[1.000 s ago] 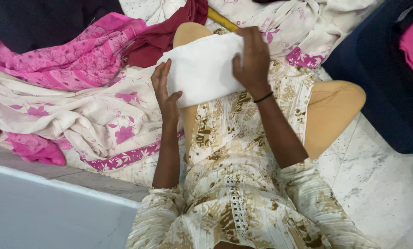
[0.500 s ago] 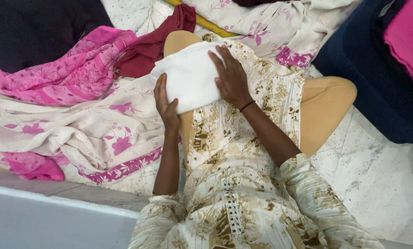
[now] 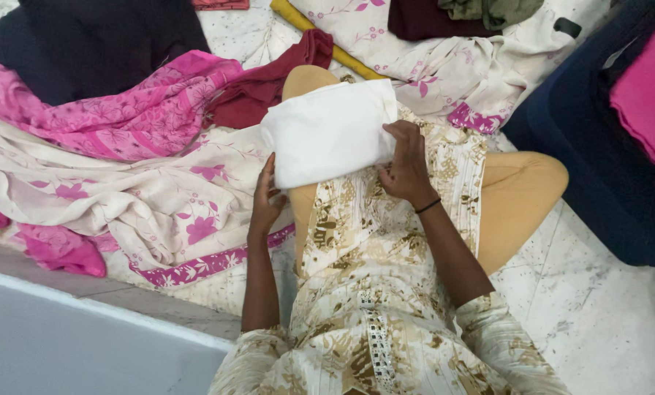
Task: The person sits on the floor and folds several items of clothing by hand, including a white shirt and a dark red top, then places a folded white item into a suitcase.
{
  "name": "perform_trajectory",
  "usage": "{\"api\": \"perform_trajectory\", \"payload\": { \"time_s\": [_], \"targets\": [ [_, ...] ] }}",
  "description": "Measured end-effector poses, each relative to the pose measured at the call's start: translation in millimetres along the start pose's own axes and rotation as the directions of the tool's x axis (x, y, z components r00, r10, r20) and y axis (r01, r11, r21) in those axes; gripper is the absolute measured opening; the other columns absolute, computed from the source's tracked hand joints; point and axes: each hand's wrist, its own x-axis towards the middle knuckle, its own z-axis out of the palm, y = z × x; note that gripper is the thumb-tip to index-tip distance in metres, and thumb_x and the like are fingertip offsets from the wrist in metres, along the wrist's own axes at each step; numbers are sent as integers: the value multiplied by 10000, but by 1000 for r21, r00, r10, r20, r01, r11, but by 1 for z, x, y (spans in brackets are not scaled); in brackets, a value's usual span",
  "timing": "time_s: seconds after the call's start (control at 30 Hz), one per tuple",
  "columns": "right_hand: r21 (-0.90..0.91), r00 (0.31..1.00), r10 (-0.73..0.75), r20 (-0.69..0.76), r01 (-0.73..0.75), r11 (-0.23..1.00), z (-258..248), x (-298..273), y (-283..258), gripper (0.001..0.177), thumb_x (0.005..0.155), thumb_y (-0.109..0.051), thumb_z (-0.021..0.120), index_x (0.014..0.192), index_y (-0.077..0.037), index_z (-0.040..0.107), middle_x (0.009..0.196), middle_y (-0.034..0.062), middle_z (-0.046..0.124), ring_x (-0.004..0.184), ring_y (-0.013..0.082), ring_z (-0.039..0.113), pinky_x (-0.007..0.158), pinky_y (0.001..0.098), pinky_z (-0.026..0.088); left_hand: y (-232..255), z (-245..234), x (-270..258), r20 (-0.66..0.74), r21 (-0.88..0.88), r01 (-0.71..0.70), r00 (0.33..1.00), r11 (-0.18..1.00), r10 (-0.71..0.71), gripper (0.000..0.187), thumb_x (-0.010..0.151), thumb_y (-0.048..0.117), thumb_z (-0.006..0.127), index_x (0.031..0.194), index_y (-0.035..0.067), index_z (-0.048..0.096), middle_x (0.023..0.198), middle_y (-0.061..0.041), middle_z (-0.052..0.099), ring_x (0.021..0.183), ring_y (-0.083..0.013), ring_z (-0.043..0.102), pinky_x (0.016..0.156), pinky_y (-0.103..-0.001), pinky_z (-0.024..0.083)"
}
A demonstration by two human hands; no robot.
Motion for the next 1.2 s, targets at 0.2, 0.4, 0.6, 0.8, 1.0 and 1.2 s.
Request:
{"api": "perform_trajectory", "payload": {
  "time_s": [0.2,0.4,0.6,0.8,1.0,1.2],
  "targets": [
    [-69,995,52,81,-47,997,20,-4,-5,743,629,-151,720,1340,-101,511,1292,189,490,1302,349,438,1036,525,263,-26,8,15,-1,-388,26,1000,921,-29,927,786,-68,486,1683,130,363,1238,-162,643,1050,-217,588,943,-348,463],
    [-208,995,54,-87,-71,975,-4,10,16,271,710,-132,657,980,-142,648,1068,38,629,1194,267,511,1111,525,232,7,-45,10,-36,0,-296,954,955,296,482,864,108,642,1344,98,679,1208,-81,697,1148,-197,629,1032,-374,470],
    [37,968,-88,-234,99,994,-44,53,19,193,978,-258,620,935,-70,631,961,99,679,1013,269,621,1075,445,415,116,-100,7,-56,338,-522,820,783,570,315,857,306,782,1099,108,818,1097,-117,635,1116,-239,598,999,-392,476],
    [330,979,114,-169,-52,942,-75,97,37,245,947,-208,774,974,23,693,944,136,722,843,163,682,777,281,534,101,-110,50,-112,-1,-359,928,933,356,334,930,282,772,1070,-21,763,934,-107,731,852,-193,666,814,-329,517],
    [7,952,295,82,-296,955,-34,108,69,279,841,28,606,1107,-22,673,947,126,660,868,273,666,761,376,519,41,-79,97,-216,127,-228,943,965,251,461,863,136,720,1314,40,701,1205,-120,700,1089,-228,619,982,-351,481],
    [-89,983,178,-38,-181,979,0,97,0,490,739,29,585,1224,-43,571,1193,190,539,1069,360,590,902,484,481,53,-43,77,-245,264,-206,931,942,272,675,758,61,687,1424,160,644,1453,-123,513,1383,-293,478,1151,-442,383]
  ]
}}
